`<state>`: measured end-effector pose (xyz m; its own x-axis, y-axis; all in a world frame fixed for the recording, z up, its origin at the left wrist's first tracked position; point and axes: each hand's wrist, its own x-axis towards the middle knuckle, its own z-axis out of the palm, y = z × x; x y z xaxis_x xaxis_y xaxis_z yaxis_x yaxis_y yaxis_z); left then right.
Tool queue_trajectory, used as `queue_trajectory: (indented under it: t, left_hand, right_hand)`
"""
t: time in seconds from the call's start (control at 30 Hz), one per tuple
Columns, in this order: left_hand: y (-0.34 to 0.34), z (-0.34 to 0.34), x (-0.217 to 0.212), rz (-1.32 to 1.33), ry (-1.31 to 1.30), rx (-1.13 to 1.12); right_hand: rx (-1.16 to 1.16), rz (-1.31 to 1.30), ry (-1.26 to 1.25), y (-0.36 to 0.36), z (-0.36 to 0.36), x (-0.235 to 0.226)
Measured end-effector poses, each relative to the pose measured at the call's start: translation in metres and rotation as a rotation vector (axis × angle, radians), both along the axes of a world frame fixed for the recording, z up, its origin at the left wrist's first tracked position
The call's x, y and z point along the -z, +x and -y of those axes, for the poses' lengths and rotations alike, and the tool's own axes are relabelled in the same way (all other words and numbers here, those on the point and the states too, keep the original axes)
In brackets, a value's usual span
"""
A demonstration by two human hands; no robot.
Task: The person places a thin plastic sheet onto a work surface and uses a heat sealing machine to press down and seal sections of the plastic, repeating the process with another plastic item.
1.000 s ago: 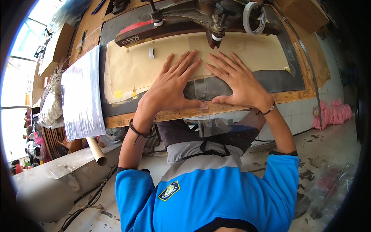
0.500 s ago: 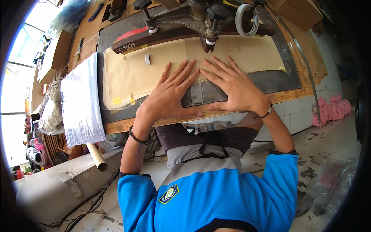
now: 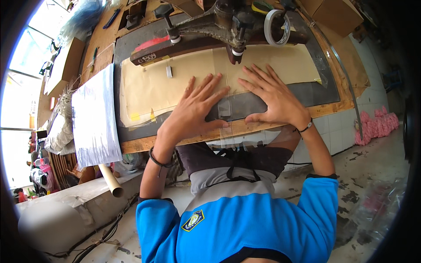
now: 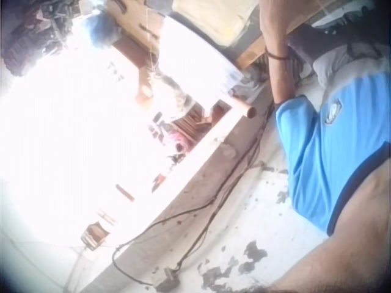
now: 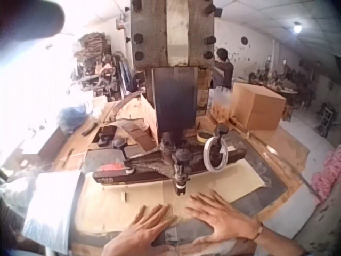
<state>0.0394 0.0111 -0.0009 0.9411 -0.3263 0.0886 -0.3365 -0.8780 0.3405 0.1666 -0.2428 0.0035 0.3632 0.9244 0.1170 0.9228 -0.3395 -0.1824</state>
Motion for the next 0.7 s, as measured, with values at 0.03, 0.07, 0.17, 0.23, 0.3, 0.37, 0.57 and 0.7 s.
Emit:
queue_trajectory:
  t: [0.03,0.07,0.17,0.23,0.3,0.37,0.57,0.7]
  left_hand:
    - [-0.003,0.003,0.001,0.009,0.014,-0.003]
    - [-0.005,0.005,0.003,0.014,0.023,-0.004]
    - [-0.006,0.009,0.002,0.017,0.008,-0.015]
    - [-0.006,0.009,-0.001,-0.005,0.01,-0.009]
    - [-0.006,0.009,-0.002,-0.028,0.007,-0.001]
    - [-0.006,0.009,-0.002,-0.046,0.004,0.006]
    - [-0.005,0.007,-0.004,-0.089,0.007,0.015]
    - [-0.004,0.006,-0.002,-0.084,-0.005,0.022]
  right_hand:
    - [-0.005,0.001,-0.011,-0.001,-0.001,-0.001]
    - [-0.007,-0.004,-0.028,-0.004,0.0,-0.001]
    - [-0.025,-0.037,-0.025,-0.019,-0.006,0.003]
    - [0.0,-0.027,-0.03,-0.023,-0.01,0.006]
    - [0.018,-0.025,-0.032,-0.023,-0.012,0.007]
    - [0.028,-0.024,-0.025,-0.026,-0.012,0.008]
    - [0.012,-0.024,-0.006,-0.024,-0.012,0.008]
    - [0.006,-0.019,-0.008,-0.023,-0.011,0.009]
